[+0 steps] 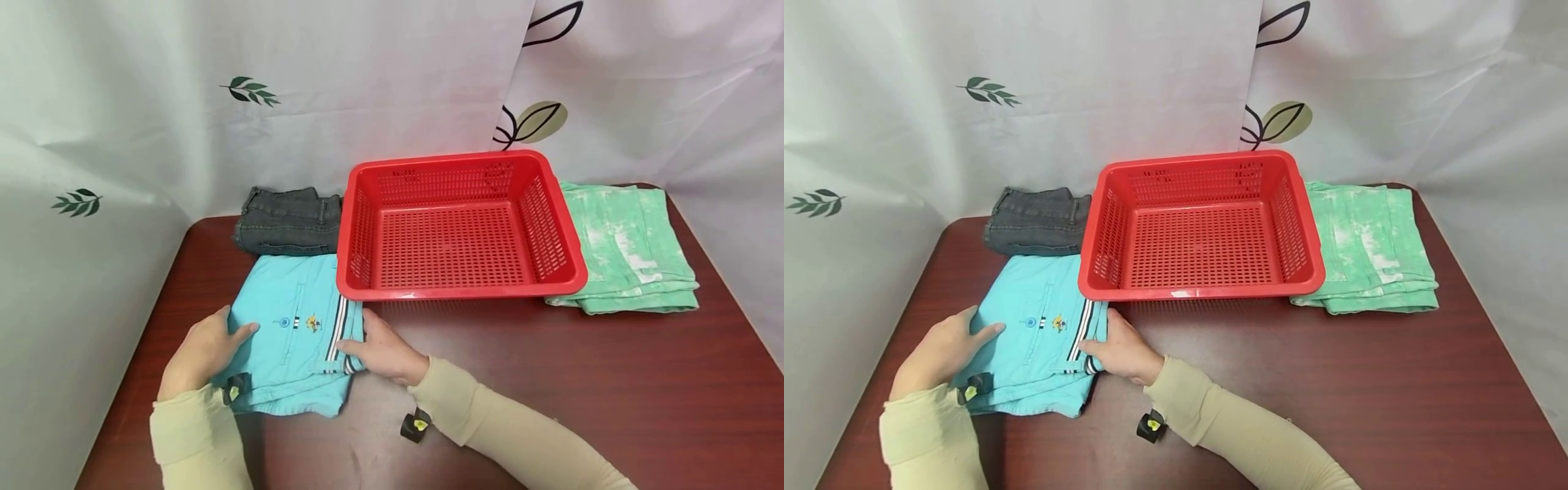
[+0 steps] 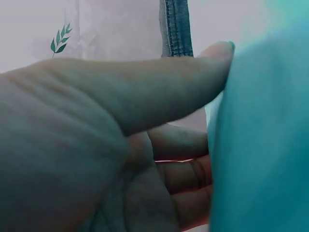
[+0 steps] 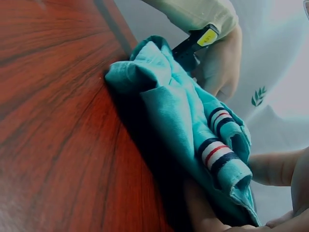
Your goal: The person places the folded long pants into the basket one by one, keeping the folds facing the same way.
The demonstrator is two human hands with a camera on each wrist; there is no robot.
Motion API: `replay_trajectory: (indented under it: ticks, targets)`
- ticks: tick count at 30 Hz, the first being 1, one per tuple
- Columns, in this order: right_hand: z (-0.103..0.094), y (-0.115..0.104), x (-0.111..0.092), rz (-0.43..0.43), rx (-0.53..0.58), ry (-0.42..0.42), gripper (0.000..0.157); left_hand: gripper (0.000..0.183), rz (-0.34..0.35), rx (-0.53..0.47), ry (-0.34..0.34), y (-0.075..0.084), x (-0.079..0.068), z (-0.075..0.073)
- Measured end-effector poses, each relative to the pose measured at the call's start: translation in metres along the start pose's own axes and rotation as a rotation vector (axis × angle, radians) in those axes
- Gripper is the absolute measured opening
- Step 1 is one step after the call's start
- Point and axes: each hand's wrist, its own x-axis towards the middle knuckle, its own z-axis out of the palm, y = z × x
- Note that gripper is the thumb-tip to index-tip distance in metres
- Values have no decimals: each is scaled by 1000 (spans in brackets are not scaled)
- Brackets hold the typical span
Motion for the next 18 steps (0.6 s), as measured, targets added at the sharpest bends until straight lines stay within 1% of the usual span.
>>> replay_trajectory:
  ticks: [7,12,15,18]
  targets:
    - [1,1,-2,-24,-57,63,61,72,14,-1,41,2,-3,-5]
    - [2,1,-3,-23,-98,81,60,71,1,-14,56,2,-4,-6]
    - [2,3,-2,-24,-120,80,60,71,-8,-19,70,0,-5,-7]
    - [3,3,-2,-29,-130,77,59,71,-4,-19,90,-2,-6,-7]
